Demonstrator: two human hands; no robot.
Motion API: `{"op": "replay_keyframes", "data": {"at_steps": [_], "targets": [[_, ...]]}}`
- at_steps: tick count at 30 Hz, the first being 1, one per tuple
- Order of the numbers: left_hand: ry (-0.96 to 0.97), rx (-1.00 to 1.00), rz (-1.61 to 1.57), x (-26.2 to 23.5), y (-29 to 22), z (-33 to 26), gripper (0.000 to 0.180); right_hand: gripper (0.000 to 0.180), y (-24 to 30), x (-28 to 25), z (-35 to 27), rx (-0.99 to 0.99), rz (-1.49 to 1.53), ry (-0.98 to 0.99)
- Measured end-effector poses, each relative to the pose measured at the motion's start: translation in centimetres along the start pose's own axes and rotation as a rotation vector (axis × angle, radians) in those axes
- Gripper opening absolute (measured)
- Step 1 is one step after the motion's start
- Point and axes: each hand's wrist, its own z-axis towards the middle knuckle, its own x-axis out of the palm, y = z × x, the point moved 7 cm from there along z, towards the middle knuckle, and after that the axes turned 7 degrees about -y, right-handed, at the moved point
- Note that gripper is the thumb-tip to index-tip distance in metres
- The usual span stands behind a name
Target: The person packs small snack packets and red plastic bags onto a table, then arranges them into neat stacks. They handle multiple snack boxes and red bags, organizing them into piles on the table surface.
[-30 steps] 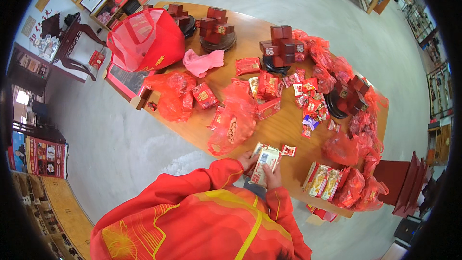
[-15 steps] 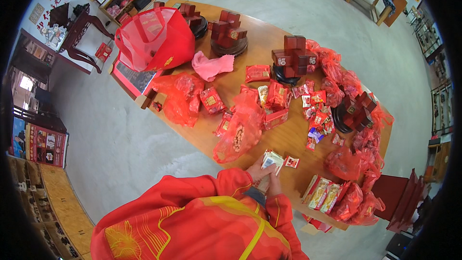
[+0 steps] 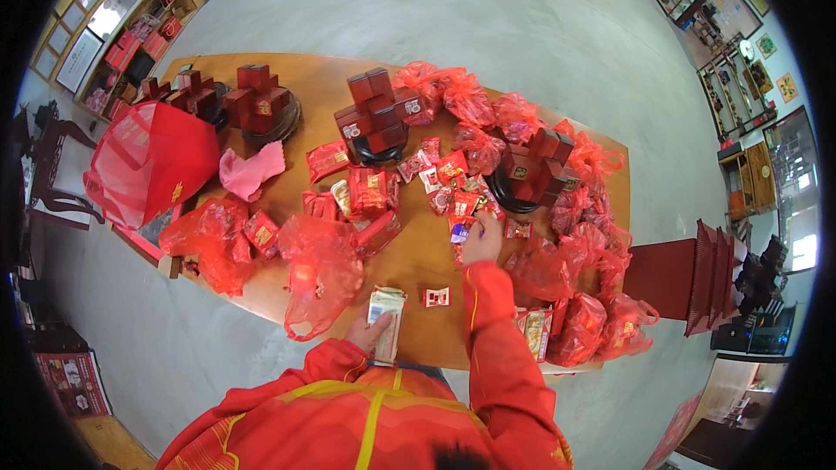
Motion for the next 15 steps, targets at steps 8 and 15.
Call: {"op": "replay_keyframes", "data": {"at_steps": [8, 15], "targets": [[0.004, -0.04, 0.051, 0.1, -2.6, -1.0, 0.046, 0.05, -2.9, 2.5, 4.6, 0.255, -0.728, 0.206], [0.019, -0.097, -0.004, 0.2, -2.0, -1.3, 0.049, 0.079, -3.4, 3.4, 6.0, 0.476, -0.749, 0.386]]}}
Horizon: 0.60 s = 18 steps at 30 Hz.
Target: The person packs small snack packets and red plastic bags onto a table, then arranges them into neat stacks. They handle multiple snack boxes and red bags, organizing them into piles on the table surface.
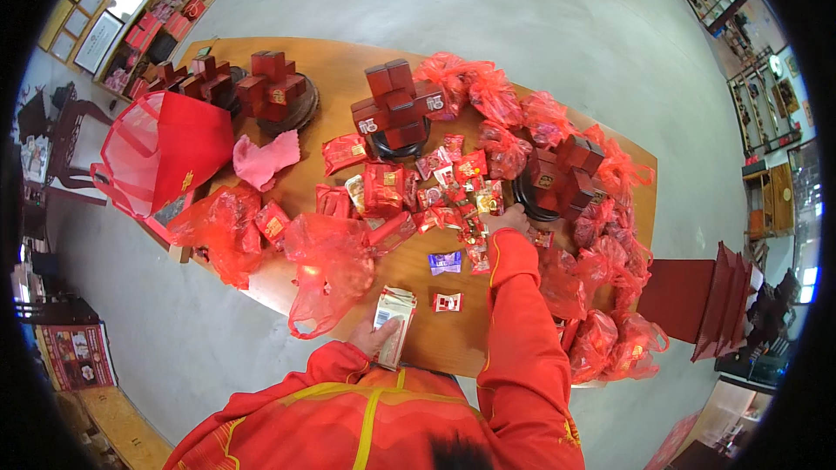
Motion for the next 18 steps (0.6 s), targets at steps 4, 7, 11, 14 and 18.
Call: {"op": "replay_keyframes", "data": {"at_steps": [4, 7, 11, 14, 18], "targets": [[-0.009, 0.0, 0.052, -0.3, 1.2, 0.7, 0.06, 0.073, 0.5, 0.8, 0.1, -0.266, 0.204, -0.006], [0.003, 0.017, 0.053, -0.3, 1.6, 0.8, 0.06, 0.055, 0.0, 0.6, -0.5, -0.281, 0.299, 0.008], [-0.003, 0.05, 0.009, -0.2, 1.3, 1.0, 0.058, 0.052, -0.5, 0.2, -1.2, -0.202, 0.307, 0.075], [-0.002, 0.083, 0.0, 0.0, 1.6, 1.4, 0.062, 0.055, -1.1, 0.8, -1.7, -0.195, 0.515, 0.172], [-0.016, 0.117, 0.01, 0.1, 3.5, 2.5, 0.067, 0.054, -3.4, 1.9, -1.6, -0.236, 0.618, 0.108]]}}
